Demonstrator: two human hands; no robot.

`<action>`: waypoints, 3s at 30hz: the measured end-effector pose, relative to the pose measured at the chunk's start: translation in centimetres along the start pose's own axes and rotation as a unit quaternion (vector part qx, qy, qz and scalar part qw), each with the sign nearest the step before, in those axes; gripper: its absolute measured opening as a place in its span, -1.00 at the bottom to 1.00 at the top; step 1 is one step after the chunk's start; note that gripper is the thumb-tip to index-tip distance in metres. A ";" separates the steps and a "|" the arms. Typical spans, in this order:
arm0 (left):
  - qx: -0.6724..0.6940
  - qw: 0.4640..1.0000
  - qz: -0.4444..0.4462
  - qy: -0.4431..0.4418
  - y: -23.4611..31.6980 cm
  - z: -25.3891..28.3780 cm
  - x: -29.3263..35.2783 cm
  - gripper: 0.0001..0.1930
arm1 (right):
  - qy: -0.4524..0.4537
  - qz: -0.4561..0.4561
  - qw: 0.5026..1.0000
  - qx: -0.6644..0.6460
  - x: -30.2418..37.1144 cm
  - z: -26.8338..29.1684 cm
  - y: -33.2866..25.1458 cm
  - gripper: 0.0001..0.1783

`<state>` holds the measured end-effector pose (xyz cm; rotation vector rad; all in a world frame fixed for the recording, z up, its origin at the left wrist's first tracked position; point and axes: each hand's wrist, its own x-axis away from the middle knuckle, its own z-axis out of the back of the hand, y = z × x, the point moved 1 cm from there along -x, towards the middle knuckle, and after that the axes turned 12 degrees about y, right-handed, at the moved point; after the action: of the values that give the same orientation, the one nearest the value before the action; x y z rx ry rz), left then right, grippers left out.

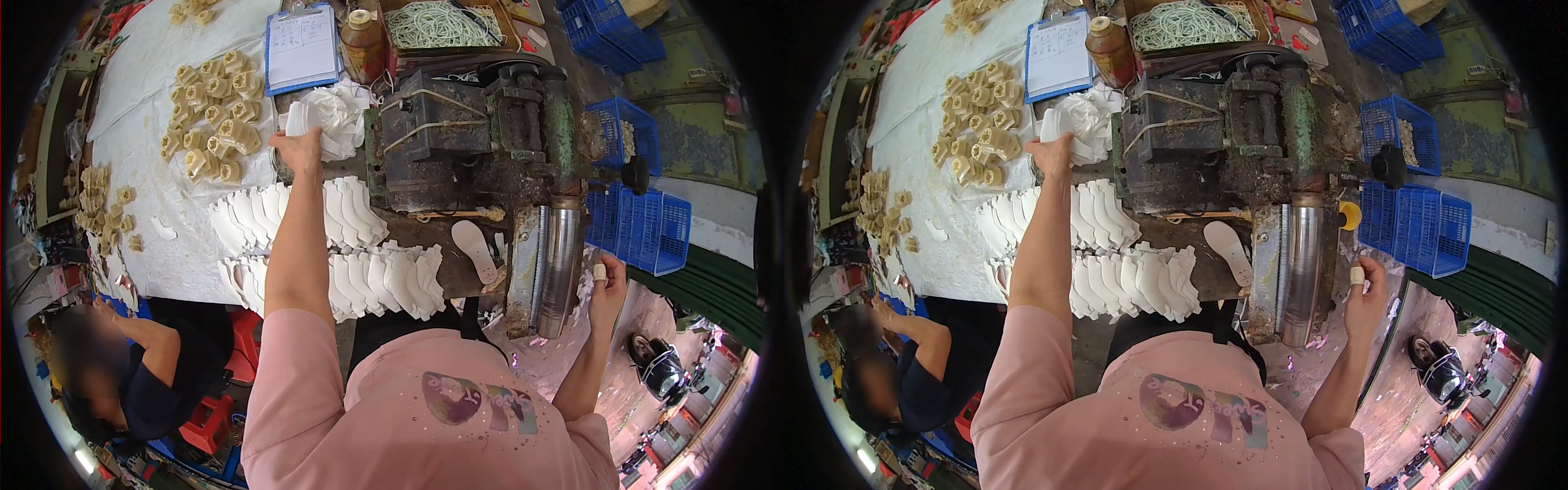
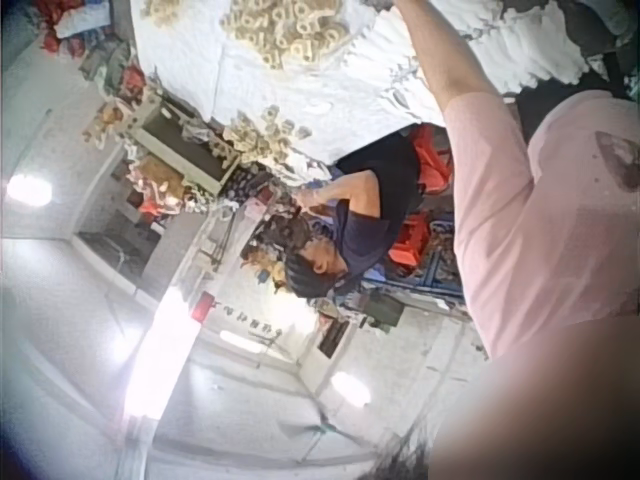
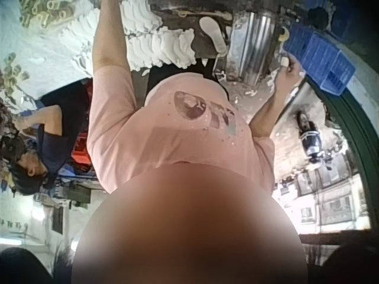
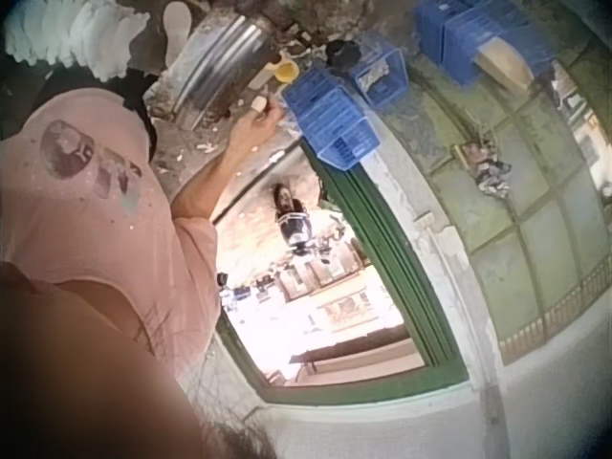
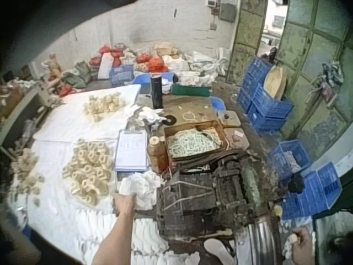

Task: The recorder is applying glue or adhesive to shoe insoles using a roller machine in a shoe manufacturing environment.

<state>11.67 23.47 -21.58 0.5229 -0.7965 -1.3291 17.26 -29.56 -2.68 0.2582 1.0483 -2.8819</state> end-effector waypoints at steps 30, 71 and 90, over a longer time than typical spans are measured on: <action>0.110 0.775 -0.374 -0.498 8.0 21.7 17.7 -0.10 | -0.192 0.280 0.931 -0.137 5.1 -4.0 -18.8 -0.23; 0.515 0.638 0.035 -0.571 4.7 19.1 29.0 -0.43 | -0.086 0.388 0.875 -0.276 8.0 -3.2 -15.3 -0.56; 0.521 0.653 0.141 -0.531 5.6 19.1 31.5 -0.56 | -0.149 0.194 0.865 -0.439 8.9 -3.7 -14.3 -0.56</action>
<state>2.14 -4.26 1.37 0.3979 -2.5912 -0.6359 7.32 -16.25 1.99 -0.0396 1.8188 -1.7724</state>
